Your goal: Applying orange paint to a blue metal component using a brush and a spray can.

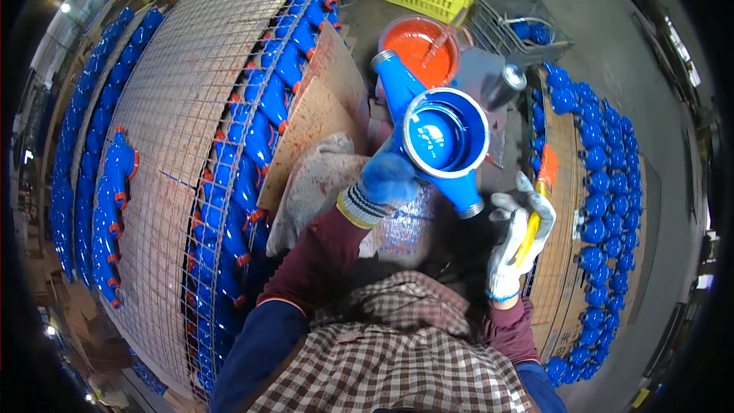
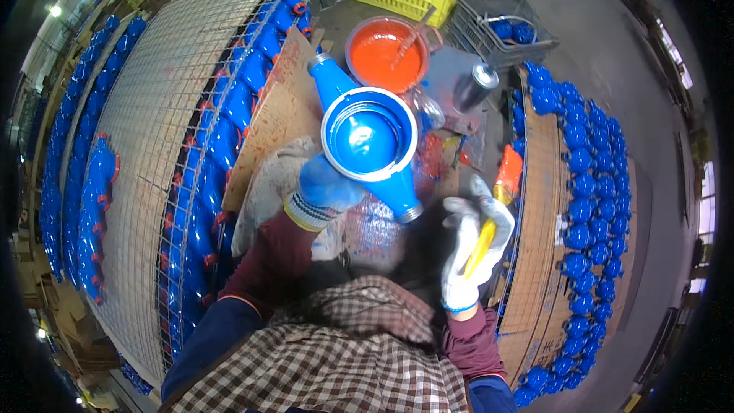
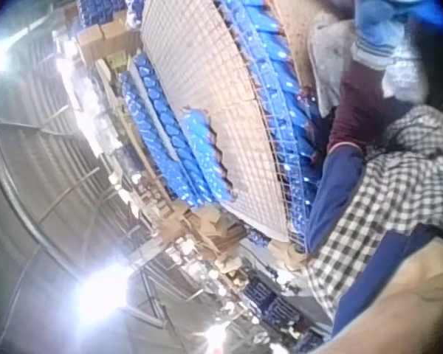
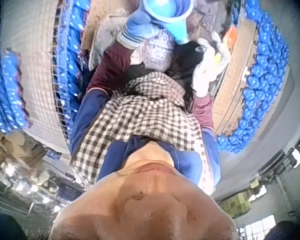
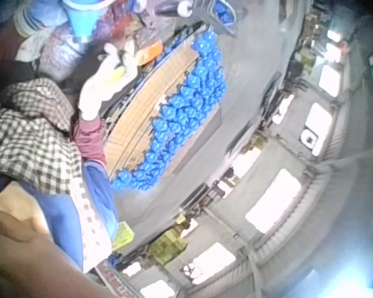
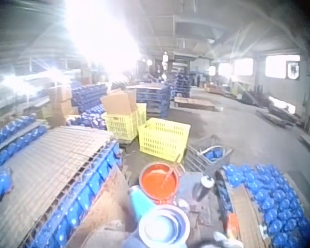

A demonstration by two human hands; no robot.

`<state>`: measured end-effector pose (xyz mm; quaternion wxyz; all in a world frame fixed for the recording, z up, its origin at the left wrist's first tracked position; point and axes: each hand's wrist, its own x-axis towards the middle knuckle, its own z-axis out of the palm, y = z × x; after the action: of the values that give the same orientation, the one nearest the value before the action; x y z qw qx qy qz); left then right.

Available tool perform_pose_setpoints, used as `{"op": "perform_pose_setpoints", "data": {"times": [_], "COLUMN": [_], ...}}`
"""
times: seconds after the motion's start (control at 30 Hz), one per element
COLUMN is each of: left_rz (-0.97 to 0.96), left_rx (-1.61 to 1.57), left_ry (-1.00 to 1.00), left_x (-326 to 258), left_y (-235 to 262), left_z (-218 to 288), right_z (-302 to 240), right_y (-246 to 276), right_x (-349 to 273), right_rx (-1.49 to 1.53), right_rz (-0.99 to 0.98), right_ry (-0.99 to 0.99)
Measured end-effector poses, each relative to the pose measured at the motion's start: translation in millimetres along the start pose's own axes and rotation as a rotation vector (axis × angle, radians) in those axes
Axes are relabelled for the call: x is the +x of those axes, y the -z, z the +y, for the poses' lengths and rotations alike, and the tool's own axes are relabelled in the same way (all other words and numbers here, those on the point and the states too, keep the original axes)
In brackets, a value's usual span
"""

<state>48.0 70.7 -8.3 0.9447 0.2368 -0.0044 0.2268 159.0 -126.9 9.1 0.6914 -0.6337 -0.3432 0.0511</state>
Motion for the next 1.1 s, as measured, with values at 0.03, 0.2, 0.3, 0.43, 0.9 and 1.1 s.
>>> {"op": "perform_pose_setpoints", "data": {"times": [0.03,0.2,0.3,0.43,0.9,1.1], "left_rz": [-0.052,-0.009,0.089,-0.009,0.379,0.454], "left_rx": [-0.034,-0.032,-0.198,-0.304,-0.289,-0.213], "left_ry": [-0.058,-0.176,-0.184,-0.236,-0.343,-0.336], "left_x": [4,19,23,30,59,58], "left_y": [3,25,41,59,99,92], "left_z": [6,20,27,35,6,1], "right_z": [12,102,150,197,105,47], "right_y": [-2,-18,-28,-42,-54,-68], "right_x": [12,130,192,226,166,116], "right_rx": [0.015,-0.315,-0.614,-0.498,-0.457,-0.106], "right_rz": [0.029,0.075,0.163,0.139,-0.446,-0.989], "right_ry": [-0.018,0.149,0.08,0.036,0.193,0.119]}}
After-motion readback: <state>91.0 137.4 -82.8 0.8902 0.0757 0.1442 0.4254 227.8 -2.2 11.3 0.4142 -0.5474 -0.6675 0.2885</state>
